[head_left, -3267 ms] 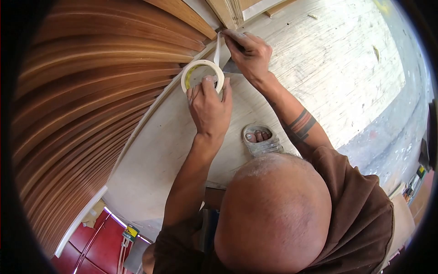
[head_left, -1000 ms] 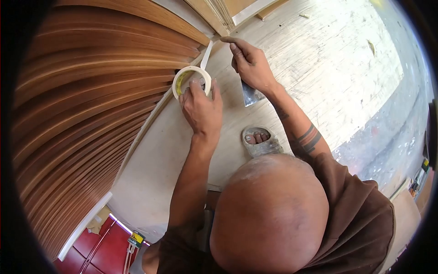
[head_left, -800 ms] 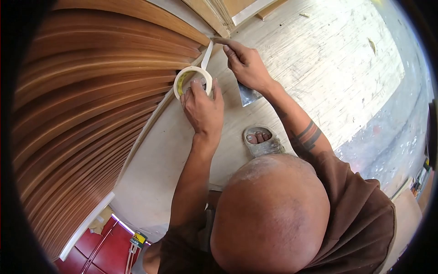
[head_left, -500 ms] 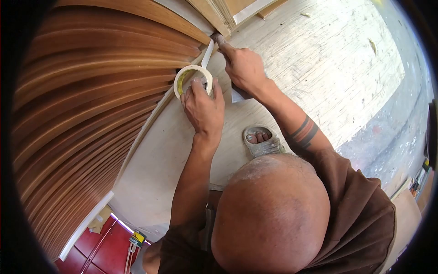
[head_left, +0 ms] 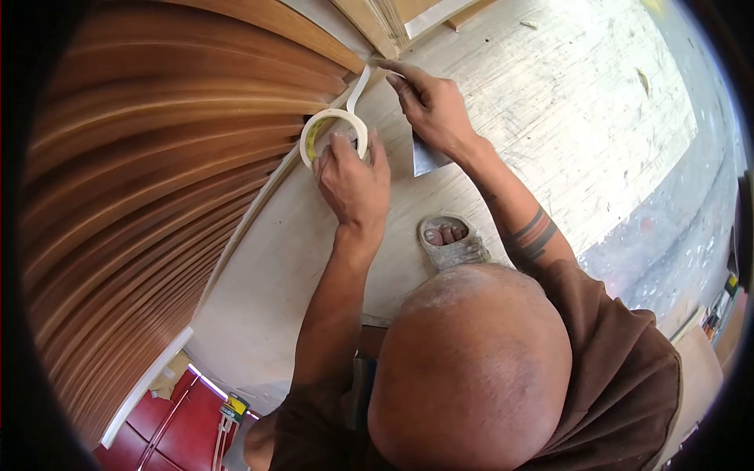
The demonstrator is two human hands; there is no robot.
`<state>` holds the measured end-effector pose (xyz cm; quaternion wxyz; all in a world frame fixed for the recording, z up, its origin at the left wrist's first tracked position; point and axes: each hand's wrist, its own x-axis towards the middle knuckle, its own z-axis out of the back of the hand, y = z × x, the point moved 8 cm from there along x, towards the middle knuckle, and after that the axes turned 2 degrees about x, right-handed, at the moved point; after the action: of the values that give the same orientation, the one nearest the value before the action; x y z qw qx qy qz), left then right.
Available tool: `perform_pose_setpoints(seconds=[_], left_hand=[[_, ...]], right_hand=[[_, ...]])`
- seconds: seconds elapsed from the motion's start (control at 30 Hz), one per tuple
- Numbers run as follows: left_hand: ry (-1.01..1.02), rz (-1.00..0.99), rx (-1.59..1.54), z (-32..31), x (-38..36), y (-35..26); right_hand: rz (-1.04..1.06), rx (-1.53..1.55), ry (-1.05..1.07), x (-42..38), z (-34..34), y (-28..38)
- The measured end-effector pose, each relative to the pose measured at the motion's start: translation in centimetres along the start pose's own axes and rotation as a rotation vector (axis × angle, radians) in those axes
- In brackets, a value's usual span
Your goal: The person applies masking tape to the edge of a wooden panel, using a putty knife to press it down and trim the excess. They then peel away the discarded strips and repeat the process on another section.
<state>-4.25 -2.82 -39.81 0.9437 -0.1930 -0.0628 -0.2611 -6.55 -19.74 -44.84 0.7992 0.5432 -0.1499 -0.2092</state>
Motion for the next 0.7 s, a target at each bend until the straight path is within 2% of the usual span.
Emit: perform_pose_setpoints(seconds=[0.07, 0.1, 0.17, 0.33, 0.53, 0.57, 0.7], left_hand=[[-0.1, 0.046, 0.029, 0.3, 0.0, 0.4], [-0.098, 0.045, 0.029, 0.6, 0.2, 0.1], [-0.03, 0.177, -0.001, 0.6, 0.5, 0.6], [-0.018, 0.219, 0.048, 0.8, 1.7, 0.5], [-0.001, 0.339, 0.051, 0.7, 1.9, 1.1], [0.004, 0.347, 0.042, 0.7, 1.9, 1.1], [-0.015, 0.384, 0.033, 0.9, 2.0, 0.9]], right_hand=[[0.044, -0.008, -0.065, -0.1, 0.4, 0.1], [0.097, 0.005, -0.121, 0.0, 0.5, 0.0], [0.149, 0.019, -0.177, 0.1, 0.2, -0.5], [0.195, 0.015, -0.245, 0.5, -0.8, -0.2], [0.172, 0.054, -0.282, 1.2, -0.9, -0.4], [0.101, 0.048, -0.234, 1.2, -1.2, -0.9], [0.078, 0.037, -0.199, 1.4, -1.4, -0.6]])
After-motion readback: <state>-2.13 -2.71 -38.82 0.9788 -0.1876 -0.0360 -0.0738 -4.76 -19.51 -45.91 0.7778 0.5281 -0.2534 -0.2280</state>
